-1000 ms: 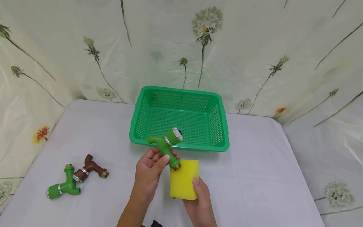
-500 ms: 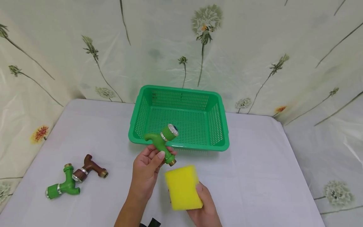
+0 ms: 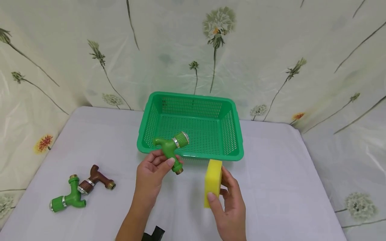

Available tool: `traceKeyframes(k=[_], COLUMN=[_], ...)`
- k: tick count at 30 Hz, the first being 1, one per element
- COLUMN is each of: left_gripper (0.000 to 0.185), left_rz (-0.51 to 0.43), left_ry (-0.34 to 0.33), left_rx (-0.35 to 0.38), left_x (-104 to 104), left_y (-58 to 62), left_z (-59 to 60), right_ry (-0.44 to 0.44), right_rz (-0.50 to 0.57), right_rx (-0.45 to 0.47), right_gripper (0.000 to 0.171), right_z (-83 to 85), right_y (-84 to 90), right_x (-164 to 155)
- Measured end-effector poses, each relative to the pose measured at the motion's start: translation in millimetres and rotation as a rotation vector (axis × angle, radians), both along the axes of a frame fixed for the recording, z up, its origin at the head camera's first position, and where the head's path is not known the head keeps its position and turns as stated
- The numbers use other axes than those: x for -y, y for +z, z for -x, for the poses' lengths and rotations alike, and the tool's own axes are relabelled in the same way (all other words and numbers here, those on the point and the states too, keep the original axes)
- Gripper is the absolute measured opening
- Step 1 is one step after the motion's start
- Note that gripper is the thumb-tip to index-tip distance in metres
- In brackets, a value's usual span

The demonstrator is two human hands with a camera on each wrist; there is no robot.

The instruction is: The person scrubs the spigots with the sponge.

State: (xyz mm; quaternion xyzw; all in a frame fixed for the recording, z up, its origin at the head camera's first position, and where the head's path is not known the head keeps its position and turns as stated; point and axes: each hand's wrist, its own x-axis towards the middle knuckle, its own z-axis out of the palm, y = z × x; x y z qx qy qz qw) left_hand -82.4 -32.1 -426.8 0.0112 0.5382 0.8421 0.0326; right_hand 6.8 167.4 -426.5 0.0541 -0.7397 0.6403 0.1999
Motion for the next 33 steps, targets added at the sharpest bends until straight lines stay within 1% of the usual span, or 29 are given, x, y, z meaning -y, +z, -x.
traceKeyframes(k=[2, 3, 5, 7, 9, 12, 16, 19, 21, 25, 30, 33], left_gripper=[0.033, 0.034, 0.038, 0.044, 0.050, 0.058, 0.061, 0.058, 0.055, 0.052, 0.051, 0.051], left_rz=[0.044, 0.076, 0.152, 0.246, 0.352, 0.517, 0.779, 0.934, 0.994, 1.045, 1.111, 1.169], left_ry=[-0.003, -0.006, -0.022, -0.048, -0.079, -0.129, -0.179, -0.198, -0.207, -0.232, -0.249, -0.249], left_rx=[0.016, 0.029, 0.047, 0.058, 0.053, 0.033, 0.037, 0.059, 0.072, 0.075, 0.062, 0.055], left_x=[3.0, 4.5, 7.5, 11.2, 15.6, 24.7, 36.4, 38.2, 35.3, 24.5, 13.7, 8.5], left_y=[3.5, 5.9, 11.1, 16.5, 21.7, 26.1, 25.8, 22.5, 20.4, 17.4, 14.6, 11.9], left_z=[5.4, 8.8, 17.4, 28.8, 41.7, 63.4, 88.3, 100.4, 105.9, 113.4, 120.3, 123.9], right_ry=[-0.027, -0.038, -0.052, -0.063, -0.075, -0.081, -0.087, -0.095, -0.099, -0.099, -0.105, -0.128], right_rz=[-0.067, -0.094, -0.115, -0.116, -0.117, -0.119, -0.112, -0.103, -0.098, -0.083, -0.073, -0.080], right_rx=[-0.055, -0.068, -0.057, -0.016, 0.033, 0.081, 0.135, 0.183, 0.207, 0.236, 0.237, 0.233], right_gripper=[0.075, 0.077, 0.078, 0.079, 0.079, 0.078, 0.076, 0.074, 0.073, 0.071, 0.071, 0.072], right_z=[-0.5, -0.8, -2.2, -4.4, -7.3, -11.8, -16.5, -19.7, -21.5, -23.7, -25.4, -26.7], right_y=[-5.0, -7.0, -9.8, -13.3, -16.4, -20.0, -19.9, -19.8, -19.7, -18.9, -18.2, -18.3], right_x=[-2.8, -4.1, -6.4, -7.9, -8.8, -9.6, -12.9, -16.5, -18.6, -21.1, -24.3, -27.0])
